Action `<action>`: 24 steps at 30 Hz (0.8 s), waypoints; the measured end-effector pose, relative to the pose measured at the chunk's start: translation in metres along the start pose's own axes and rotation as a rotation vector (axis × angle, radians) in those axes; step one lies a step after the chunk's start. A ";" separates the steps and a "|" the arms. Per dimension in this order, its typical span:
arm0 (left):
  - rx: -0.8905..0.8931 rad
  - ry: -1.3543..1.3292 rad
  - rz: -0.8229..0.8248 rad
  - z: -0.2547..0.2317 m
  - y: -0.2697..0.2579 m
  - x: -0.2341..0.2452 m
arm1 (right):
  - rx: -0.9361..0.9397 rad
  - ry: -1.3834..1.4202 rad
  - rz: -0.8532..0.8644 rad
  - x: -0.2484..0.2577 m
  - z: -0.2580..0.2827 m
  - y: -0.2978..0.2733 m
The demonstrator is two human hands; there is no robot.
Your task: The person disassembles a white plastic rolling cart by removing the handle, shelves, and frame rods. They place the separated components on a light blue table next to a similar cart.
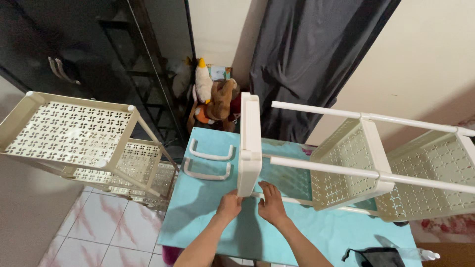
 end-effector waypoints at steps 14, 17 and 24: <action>-0.143 0.161 -0.237 -0.071 -0.041 0.099 | -0.310 0.617 -0.323 0.049 0.133 0.044; -0.165 0.233 -0.304 -0.056 -0.060 0.116 | -0.150 0.595 -0.319 0.039 0.139 0.041; -0.004 0.519 -0.253 0.019 -0.128 0.126 | 0.155 0.746 -0.329 0.059 0.163 0.004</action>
Point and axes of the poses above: each hand's wrist, its own y-axis towards the middle knuckle, its own x-axis out of the back of the hand, z = x × y, the point moved 8 cm from there along y, towards the middle knuckle, and after that the axes turned 1 degree about -z, right-handed, at the moved point
